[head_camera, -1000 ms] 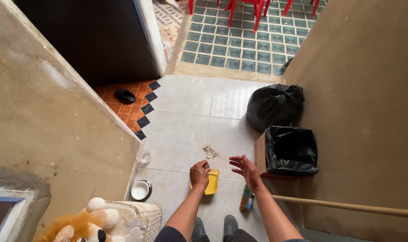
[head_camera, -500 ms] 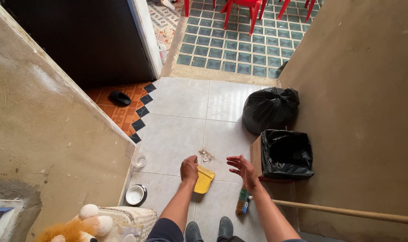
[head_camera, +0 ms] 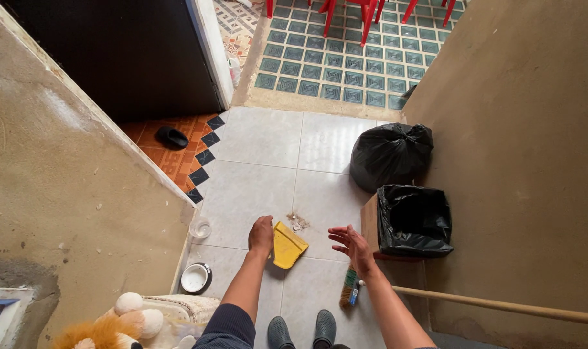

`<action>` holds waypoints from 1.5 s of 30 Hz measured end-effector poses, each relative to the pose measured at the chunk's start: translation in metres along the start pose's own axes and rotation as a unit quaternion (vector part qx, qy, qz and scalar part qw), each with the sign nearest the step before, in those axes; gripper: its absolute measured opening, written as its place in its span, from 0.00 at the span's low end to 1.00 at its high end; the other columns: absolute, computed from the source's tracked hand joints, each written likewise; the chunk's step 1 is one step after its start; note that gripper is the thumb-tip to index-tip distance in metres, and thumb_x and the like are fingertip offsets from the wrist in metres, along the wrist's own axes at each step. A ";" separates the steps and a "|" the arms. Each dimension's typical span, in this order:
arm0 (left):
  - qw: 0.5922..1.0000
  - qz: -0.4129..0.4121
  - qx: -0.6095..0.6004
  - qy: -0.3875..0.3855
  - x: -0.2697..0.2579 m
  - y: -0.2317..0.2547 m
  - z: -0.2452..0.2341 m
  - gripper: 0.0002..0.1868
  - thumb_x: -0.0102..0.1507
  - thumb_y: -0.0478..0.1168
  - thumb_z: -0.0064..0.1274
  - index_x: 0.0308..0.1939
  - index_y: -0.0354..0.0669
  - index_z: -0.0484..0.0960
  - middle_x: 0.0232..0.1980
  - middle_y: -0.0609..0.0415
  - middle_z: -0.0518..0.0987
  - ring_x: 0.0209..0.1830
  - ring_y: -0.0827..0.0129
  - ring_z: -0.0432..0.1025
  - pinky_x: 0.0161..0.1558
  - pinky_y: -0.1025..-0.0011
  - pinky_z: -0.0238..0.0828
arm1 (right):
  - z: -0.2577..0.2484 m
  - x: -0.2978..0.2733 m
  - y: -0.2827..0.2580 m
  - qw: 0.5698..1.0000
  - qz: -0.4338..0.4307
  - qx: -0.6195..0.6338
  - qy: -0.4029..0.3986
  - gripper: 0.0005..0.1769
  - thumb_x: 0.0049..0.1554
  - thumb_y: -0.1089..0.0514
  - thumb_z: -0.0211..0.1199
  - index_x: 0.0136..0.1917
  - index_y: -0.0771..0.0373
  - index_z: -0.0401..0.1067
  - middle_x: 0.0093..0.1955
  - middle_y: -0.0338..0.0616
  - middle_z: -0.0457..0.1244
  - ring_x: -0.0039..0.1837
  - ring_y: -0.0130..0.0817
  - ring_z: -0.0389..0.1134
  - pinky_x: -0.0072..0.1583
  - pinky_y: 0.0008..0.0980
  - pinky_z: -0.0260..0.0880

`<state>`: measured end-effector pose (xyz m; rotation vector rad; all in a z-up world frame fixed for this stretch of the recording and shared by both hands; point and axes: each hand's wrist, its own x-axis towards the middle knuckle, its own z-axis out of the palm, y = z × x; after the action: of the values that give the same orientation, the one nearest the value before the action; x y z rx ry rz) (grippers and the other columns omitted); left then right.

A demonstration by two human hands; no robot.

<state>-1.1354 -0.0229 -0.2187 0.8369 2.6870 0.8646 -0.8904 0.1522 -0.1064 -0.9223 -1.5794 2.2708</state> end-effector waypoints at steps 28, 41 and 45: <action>0.980 0.195 -0.037 -0.024 0.013 0.168 0.020 0.25 0.63 0.46 0.60 0.62 0.43 0.76 0.65 0.47 0.76 0.68 0.52 0.67 0.64 0.58 0.66 | -0.097 -0.062 -0.026 0.985 -0.097 0.075 0.119 0.40 0.59 0.25 0.47 0.61 0.60 0.73 0.65 0.49 0.67 0.70 0.42 0.66 0.67 0.45 0.65; 0.910 0.356 -0.076 -0.197 -0.085 0.358 0.106 0.23 0.64 0.47 0.56 0.61 0.44 0.76 0.64 0.49 0.76 0.65 0.51 0.68 0.62 0.59 0.65 | -0.271 -0.203 0.016 0.918 -0.191 0.115 0.327 0.39 0.62 0.27 0.46 0.61 0.62 0.72 0.63 0.47 0.67 0.67 0.38 0.66 0.64 0.42 0.67; 0.877 0.412 -0.123 -0.213 -0.116 0.390 0.134 0.22 0.64 0.45 0.57 0.60 0.41 0.77 0.61 0.47 0.78 0.64 0.51 0.70 0.63 0.60 0.66 | -0.315 -0.251 0.015 0.889 -0.188 0.093 0.408 0.38 0.64 0.27 0.42 0.61 0.62 0.71 0.62 0.46 0.67 0.67 0.37 0.66 0.63 0.41 0.66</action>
<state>-0.8165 0.2354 -0.0973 1.8857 1.7467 0.9772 -0.5013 0.2572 -0.0985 -1.1718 -1.0164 1.4268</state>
